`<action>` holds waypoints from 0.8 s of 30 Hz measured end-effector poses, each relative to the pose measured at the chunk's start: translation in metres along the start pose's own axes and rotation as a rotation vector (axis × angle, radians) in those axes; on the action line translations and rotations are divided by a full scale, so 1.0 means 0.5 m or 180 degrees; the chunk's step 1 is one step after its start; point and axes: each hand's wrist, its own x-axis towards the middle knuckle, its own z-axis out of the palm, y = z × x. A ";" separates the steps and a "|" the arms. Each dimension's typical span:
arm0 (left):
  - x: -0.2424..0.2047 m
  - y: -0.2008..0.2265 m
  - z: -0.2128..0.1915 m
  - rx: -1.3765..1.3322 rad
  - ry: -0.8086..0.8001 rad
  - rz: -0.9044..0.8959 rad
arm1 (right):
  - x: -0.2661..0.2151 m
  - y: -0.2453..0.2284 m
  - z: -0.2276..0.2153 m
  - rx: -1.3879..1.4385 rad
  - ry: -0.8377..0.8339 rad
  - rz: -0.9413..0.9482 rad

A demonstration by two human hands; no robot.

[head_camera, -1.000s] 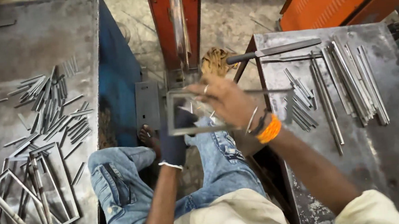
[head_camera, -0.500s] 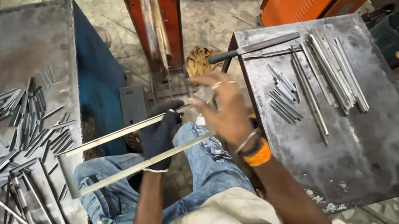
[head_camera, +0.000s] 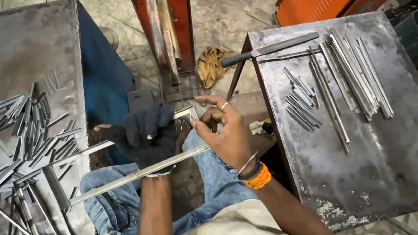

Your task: The person repeatedly picks up short metal rods, joins them into rectangular frames, and welds the corners using a handheld welding torch. Finished frames are placed on a metal table to the left.

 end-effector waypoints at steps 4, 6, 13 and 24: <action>0.025 0.012 -0.016 0.0138 0.0342 0.0400 | 0.029 0.019 0.023 -0.0088 0.0273 -0.0063; 0.046 0.021 -0.030 0.0199 0.0325 0.0383 | 0.055 0.025 0.033 -0.0071 0.0360 -0.0010; 0.121 0.051 -0.054 0.0420 0.0319 0.0344 | 0.141 0.036 0.052 -0.0034 0.0453 -0.0213; 0.137 0.078 -0.078 0.0580 0.0453 0.0182 | 0.167 0.052 0.059 -0.0375 0.0442 -0.0263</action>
